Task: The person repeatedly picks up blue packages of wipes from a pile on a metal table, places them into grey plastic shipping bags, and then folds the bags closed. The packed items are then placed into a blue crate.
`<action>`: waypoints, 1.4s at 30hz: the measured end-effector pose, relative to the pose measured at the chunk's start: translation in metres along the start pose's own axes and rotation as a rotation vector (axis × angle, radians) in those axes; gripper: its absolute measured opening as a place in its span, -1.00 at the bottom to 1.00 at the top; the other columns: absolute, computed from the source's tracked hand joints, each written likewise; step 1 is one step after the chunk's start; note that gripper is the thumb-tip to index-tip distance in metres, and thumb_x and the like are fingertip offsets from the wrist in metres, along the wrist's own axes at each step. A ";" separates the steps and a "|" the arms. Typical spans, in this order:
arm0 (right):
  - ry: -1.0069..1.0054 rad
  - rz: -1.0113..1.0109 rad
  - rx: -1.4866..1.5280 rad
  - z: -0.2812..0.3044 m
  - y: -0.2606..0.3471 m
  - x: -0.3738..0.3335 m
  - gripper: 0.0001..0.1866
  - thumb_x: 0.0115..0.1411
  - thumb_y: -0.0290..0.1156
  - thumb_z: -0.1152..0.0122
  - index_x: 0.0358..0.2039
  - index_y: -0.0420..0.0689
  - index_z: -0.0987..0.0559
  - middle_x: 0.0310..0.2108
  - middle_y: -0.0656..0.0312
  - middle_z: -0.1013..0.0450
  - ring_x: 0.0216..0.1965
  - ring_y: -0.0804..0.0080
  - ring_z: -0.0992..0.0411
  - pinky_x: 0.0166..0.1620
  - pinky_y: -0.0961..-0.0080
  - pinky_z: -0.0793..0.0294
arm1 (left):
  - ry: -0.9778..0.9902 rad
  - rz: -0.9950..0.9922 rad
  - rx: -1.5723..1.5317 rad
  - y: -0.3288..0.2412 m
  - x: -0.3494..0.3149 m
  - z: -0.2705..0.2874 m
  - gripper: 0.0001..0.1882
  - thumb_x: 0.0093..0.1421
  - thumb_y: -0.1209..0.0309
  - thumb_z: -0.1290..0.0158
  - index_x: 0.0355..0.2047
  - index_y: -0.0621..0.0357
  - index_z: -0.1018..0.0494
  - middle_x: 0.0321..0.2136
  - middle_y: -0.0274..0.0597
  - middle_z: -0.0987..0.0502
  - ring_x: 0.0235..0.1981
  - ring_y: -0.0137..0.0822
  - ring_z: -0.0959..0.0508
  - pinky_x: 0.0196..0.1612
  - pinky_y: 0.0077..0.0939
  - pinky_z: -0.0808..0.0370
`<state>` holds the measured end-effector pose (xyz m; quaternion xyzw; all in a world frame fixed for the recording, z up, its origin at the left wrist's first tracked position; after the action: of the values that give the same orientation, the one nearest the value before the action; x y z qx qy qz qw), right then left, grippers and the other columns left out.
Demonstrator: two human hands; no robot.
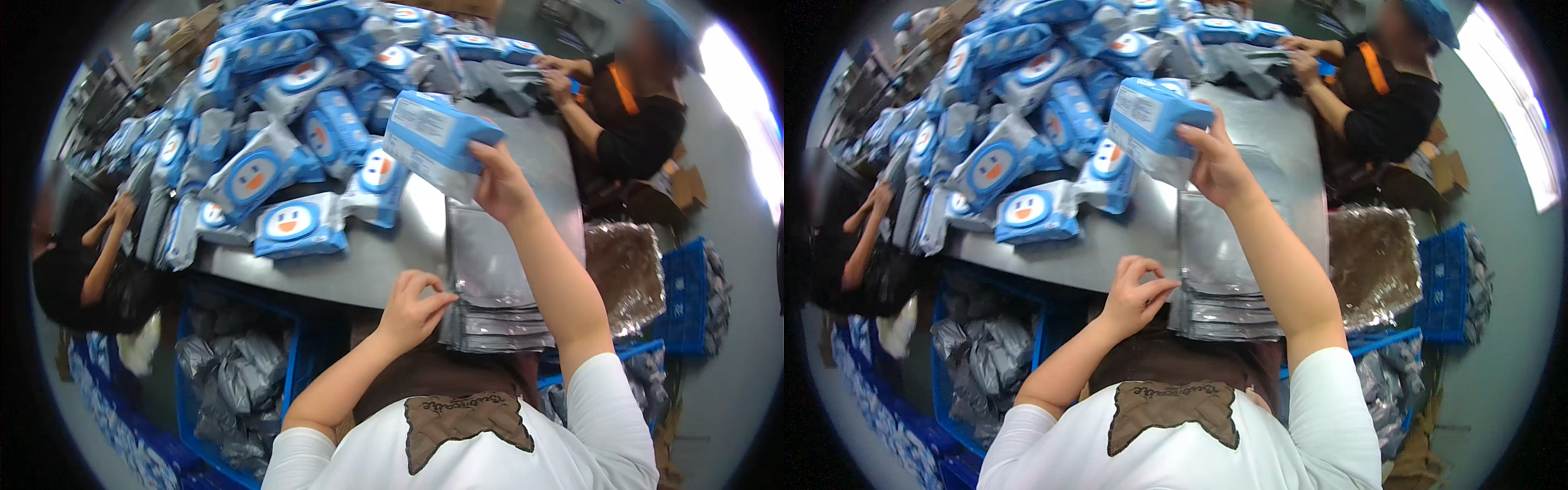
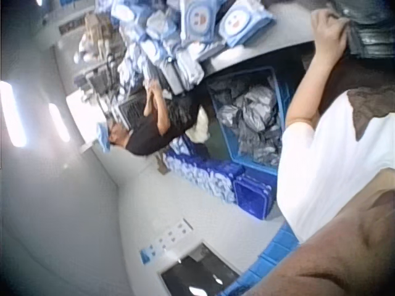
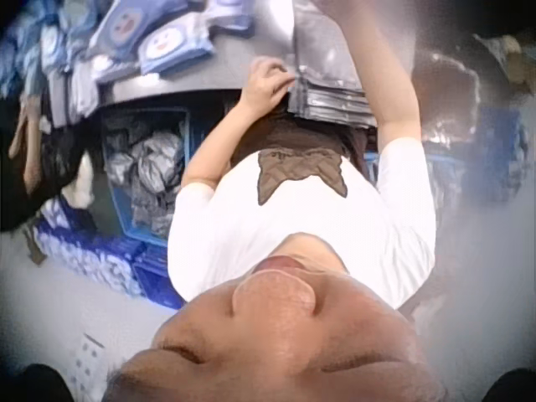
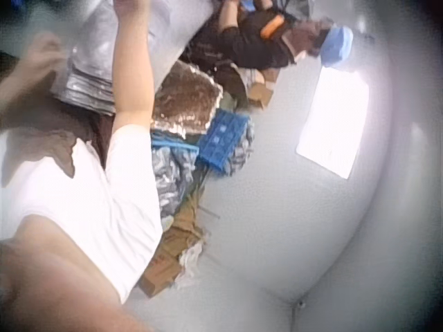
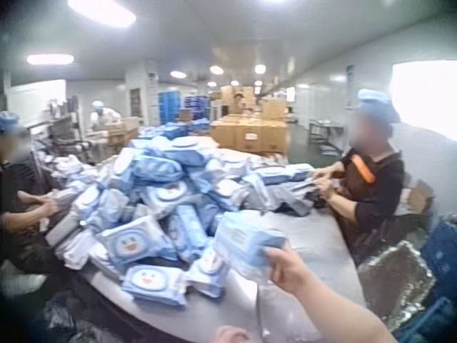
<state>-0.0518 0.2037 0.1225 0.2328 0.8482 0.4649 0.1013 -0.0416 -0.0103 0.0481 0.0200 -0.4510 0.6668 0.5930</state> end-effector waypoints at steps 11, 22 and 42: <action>-0.164 0.160 0.021 0.121 0.065 -0.215 -0.06 -0.22 -0.25 -0.53 0.13 0.09 -0.13 0.06 0.17 -0.26 0.13 0.19 -0.27 0.10 0.18 -0.38 | 0.298 0.125 0.545 -0.012 0.035 -0.071 -0.69 -0.03 0.21 -0.16 -0.29 0.07 -0.55 0.30 -0.08 0.04 0.09 0.03 -0.08 0.08 -0.01 -0.09; 0.316 0.264 -1.577 0.043 0.047 -0.247 -0.44 -0.23 -0.41 -0.41 -0.12 0.22 -0.49 0.28 0.08 -0.08 0.22 -0.26 -0.09 0.04 0.10 -0.34 | 0.525 0.185 -0.344 -0.010 0.066 -0.061 -0.19 -0.20 0.52 -0.30 0.07 0.33 -0.16 0.23 0.12 -0.08 0.22 0.00 -0.22 0.18 -0.32 -0.23; -0.003 -0.102 -1.351 0.130 -0.015 -0.193 0.26 -0.39 0.22 -0.48 0.28 -0.05 -0.09 0.34 -0.03 0.10 0.37 -0.06 0.26 0.24 -0.10 0.11 | 0.569 0.077 0.487 0.010 0.020 -0.077 0.25 -0.34 -0.35 -0.22 0.14 0.43 -0.13 0.26 0.48 0.17 0.11 0.38 -0.16 0.10 0.18 -0.15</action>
<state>0.1621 0.1987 0.0307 0.0787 0.3813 0.8873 0.2474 -0.0166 0.0546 0.0074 -0.0425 -0.0969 0.7552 0.6469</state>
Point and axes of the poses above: each hand's wrist, its own x-axis towards the middle knuckle, its own z-axis out of the back of the hand, y = z × x, the point moved 4 cm from there along x, towards the middle knuckle
